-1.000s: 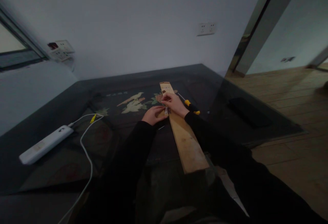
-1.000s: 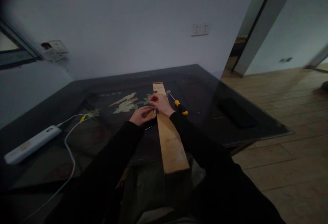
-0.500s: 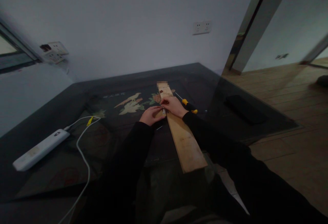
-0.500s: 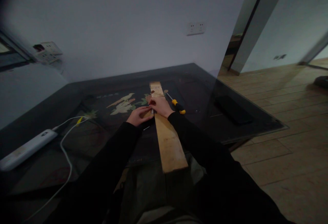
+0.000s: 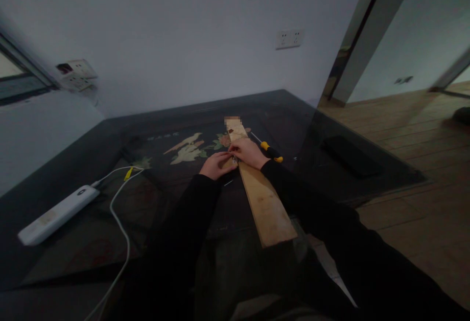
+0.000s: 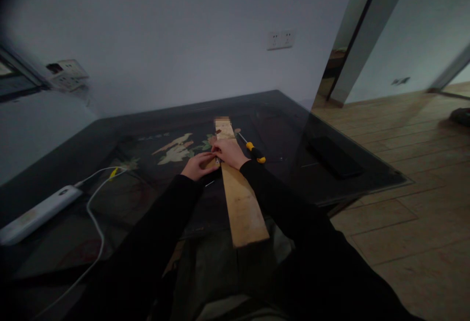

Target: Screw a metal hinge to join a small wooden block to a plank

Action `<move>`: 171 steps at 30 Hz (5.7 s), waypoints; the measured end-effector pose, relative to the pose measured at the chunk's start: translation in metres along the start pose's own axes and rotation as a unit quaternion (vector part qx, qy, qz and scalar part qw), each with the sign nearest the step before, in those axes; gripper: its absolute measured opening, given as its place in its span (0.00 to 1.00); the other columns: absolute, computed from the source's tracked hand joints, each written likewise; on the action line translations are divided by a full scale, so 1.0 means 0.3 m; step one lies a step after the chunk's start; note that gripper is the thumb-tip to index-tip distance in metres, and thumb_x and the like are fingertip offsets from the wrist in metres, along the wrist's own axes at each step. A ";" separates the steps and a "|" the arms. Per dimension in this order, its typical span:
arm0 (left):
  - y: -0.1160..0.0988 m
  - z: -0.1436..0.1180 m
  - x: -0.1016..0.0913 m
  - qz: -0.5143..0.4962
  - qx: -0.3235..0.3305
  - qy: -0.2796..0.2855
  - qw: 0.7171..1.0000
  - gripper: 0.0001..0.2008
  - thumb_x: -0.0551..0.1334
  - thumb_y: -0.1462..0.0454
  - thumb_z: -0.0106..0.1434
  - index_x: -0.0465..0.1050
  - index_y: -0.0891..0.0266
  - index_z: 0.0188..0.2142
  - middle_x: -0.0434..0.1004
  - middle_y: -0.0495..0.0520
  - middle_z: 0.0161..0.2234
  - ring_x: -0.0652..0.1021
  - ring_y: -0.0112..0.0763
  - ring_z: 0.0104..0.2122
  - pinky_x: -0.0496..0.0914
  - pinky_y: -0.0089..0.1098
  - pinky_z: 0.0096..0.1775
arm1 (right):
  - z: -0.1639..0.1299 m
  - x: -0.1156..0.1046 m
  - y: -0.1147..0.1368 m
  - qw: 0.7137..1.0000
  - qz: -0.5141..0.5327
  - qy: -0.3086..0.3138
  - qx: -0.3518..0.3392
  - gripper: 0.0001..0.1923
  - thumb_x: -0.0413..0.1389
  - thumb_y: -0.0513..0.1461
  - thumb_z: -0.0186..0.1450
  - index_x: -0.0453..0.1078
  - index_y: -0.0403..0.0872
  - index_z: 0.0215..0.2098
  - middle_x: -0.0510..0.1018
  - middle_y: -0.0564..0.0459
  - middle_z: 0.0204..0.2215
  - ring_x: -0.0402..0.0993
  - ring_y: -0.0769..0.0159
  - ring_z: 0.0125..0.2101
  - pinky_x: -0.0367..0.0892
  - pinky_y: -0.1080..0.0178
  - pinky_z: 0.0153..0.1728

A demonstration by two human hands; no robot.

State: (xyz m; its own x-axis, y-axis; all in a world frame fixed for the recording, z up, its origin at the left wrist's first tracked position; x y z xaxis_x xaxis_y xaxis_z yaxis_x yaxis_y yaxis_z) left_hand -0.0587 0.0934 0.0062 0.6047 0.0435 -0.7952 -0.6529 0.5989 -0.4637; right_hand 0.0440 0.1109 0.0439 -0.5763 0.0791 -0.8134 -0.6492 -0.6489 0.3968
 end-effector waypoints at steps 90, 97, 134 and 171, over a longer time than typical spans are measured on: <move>-0.010 -0.005 -0.006 -0.033 -0.028 0.007 0.999 0.25 0.64 0.50 0.56 0.76 0.63 0.48 0.74 0.61 0.52 0.76 0.43 0.49 0.69 0.43 0.54 | -0.111 -0.445 0.090 0.944 0.281 -0.174 -0.013 0.20 0.57 0.47 0.60 0.61 0.47 0.46 0.73 0.50 0.41 0.74 0.66 0.37 0.73 0.59 0.40; -0.002 -0.012 -0.001 -0.039 -0.016 0.002 0.999 0.23 0.65 0.52 0.57 0.76 0.62 0.48 0.74 0.61 0.51 0.76 0.41 0.49 0.68 0.42 0.55 | 0.034 -0.443 0.295 0.977 0.156 -0.018 -0.144 0.20 0.57 0.43 0.61 0.63 0.43 0.48 0.73 0.47 0.43 0.70 0.67 0.37 0.68 0.62 0.38; 0.010 -0.005 0.015 -0.011 -0.005 0.014 1.000 0.24 0.64 0.49 0.56 0.76 0.60 0.47 0.75 0.58 0.50 0.76 0.41 0.49 0.70 0.41 0.54 | 0.338 -0.325 0.481 0.961 -0.175 0.139 -0.165 0.14 0.62 0.45 0.58 0.73 0.40 0.28 0.70 0.56 0.23 0.75 0.63 0.37 0.65 0.57 0.42; 0.012 -0.006 0.002 -0.037 -0.001 -0.005 0.999 0.22 0.67 0.52 0.55 0.76 0.60 0.46 0.76 0.59 0.49 0.77 0.41 0.48 0.70 0.44 0.53 | 0.332 -0.387 0.464 0.981 -0.131 0.131 -0.062 0.15 0.61 0.38 0.60 0.72 0.35 0.42 0.76 0.44 0.36 0.74 0.57 0.45 0.66 0.64 0.41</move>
State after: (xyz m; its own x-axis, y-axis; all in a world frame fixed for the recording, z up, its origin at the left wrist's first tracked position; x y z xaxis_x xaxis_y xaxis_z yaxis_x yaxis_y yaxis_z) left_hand -0.0615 0.0940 0.0033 0.6554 0.0074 -0.7553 -0.6075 0.5993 -0.5213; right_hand -0.0289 0.0869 0.2359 -0.2391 0.0689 -0.9685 -0.6833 -0.7206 0.1174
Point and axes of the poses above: each hand's wrist, its own z-axis towards the middle knuckle, its own x-axis out of the palm, y = z × x, the point moved 9 cm from there along z, towards the middle knuckle
